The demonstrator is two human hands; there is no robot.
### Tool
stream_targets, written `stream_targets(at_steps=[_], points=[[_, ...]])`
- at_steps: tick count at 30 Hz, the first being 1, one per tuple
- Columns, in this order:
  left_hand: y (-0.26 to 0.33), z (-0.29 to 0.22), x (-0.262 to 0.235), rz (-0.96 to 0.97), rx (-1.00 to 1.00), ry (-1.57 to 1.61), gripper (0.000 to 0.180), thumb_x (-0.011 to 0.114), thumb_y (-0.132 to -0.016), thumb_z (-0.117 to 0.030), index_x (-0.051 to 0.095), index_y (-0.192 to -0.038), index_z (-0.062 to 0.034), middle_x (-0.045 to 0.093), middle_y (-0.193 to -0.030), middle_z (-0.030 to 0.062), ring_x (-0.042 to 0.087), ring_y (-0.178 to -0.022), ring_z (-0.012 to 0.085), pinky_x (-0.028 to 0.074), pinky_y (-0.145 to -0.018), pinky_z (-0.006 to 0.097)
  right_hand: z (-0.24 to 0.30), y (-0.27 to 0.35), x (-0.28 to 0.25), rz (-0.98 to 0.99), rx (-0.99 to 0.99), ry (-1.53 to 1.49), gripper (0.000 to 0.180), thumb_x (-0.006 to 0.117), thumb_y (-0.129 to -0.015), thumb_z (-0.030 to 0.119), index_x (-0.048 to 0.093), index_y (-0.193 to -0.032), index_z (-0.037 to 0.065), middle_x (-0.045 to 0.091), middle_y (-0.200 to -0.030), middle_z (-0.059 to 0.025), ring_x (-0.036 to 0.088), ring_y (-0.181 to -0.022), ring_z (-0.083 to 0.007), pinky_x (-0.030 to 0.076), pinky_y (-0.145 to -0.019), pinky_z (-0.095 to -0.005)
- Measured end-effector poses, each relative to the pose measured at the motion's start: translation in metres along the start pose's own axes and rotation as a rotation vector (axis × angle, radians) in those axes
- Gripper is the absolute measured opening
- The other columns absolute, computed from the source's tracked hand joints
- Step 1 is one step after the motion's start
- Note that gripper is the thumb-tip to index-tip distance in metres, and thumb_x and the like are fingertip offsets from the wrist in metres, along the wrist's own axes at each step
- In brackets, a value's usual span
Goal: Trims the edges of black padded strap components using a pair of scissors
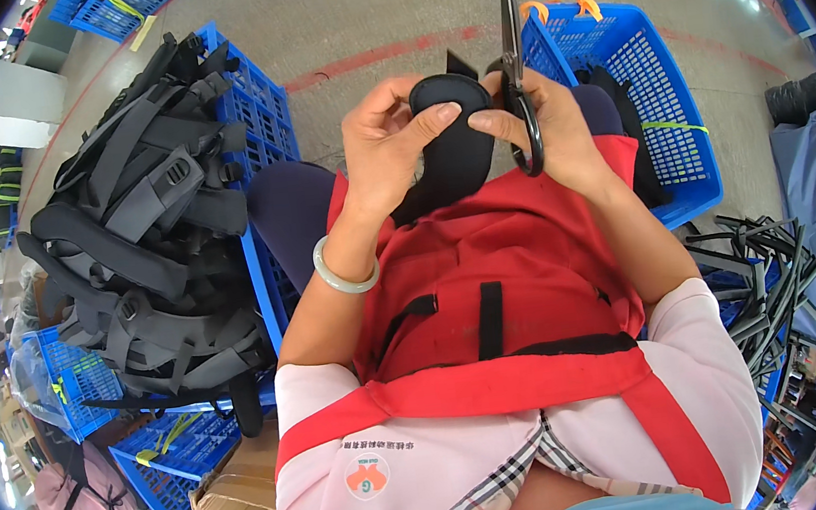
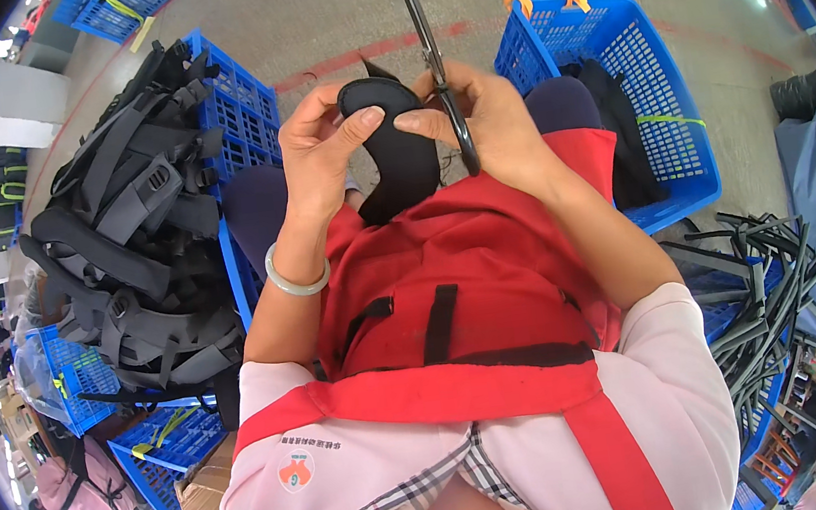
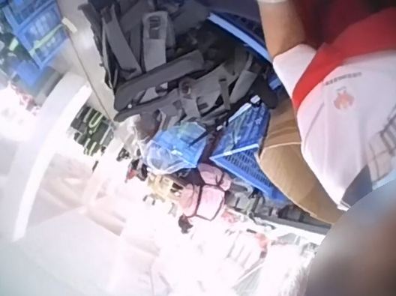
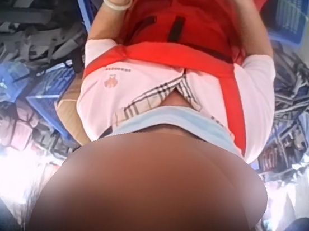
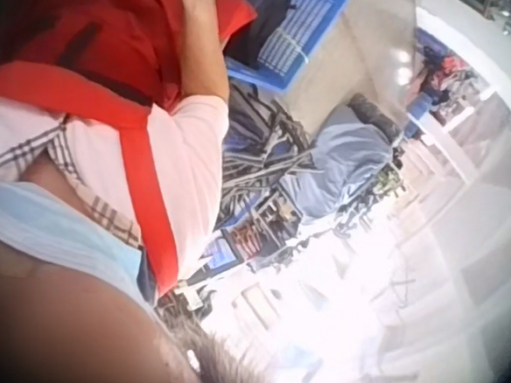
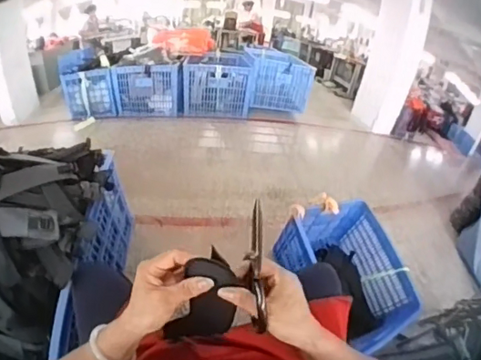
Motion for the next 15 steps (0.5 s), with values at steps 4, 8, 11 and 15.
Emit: stream_targets(at_steps=[4, 8, 11, 15], points=[[0.003, 0.001, 0.002, 0.014, 0.116, -0.14, 0.017, 0.07, -0.083, 0.0, 0.063, -0.098, 0.0028, 0.066, -0.093, 0.0051, 0.061, -0.083, 0.0098, 0.051, -0.074, 0.024, -0.013, 0.001, -0.007, -0.017, -0.016, -0.077, 0.027, 0.077, -0.08, 0.019, 0.058, -0.09, 0.002, 0.055, -0.075, 0.0029, 0.049, -0.067, -0.0042, 0.043, -0.064, -0.0201], [0.003, 0.007, 0.008, 0.104, -0.135, -0.037, 0.017, 0.069, -0.085, -0.004, 0.064, -0.099, 0.0032, 0.067, -0.089, 0.0043, 0.062, -0.08, 0.0107, 0.051, -0.071, 0.023, -0.01, 0.0, -0.002, 0.06, 0.053, -0.153, 0.028, 0.077, -0.081, 0.019, 0.058, -0.093, 0.001, 0.055, -0.076, 0.0013, 0.049, -0.068, -0.0052, 0.043, -0.064, -0.0206], [0.007, 0.013, 0.005, 0.134, -0.219, 0.037, 0.015, 0.069, -0.085, -0.006, 0.066, -0.098, 0.0019, 0.067, -0.085, 0.0034, 0.062, -0.077, 0.0099, 0.051, -0.069, 0.023, -0.011, 0.006, -0.003, 0.096, 0.075, -0.055, 0.031, 0.076, -0.08, 0.019, 0.058, -0.097, 0.001, 0.054, -0.077, 0.0008, 0.048, -0.069, -0.0066, 0.042, -0.063, -0.0213], [0.007, 0.017, -0.012, 0.054, -0.23, 0.182, 0.013, 0.07, -0.084, -0.005, 0.067, -0.096, -0.0001, 0.068, -0.084, 0.0033, 0.063, -0.074, 0.0089, 0.052, -0.068, 0.024, -0.016, 0.023, -0.023, 0.117, 0.059, 0.265, 0.044, 0.08, -0.076, 0.024, 0.052, -0.102, 0.001, 0.046, -0.076, -0.0019, 0.042, -0.069, -0.0107, 0.04, -0.062, -0.0249]])
Point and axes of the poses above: each hand's wrist, its own y-axis away from the middle knuckle, its own x-axis out of the palm, z = x × y, the point moved 6 cm from there along -y, towards the middle knuckle
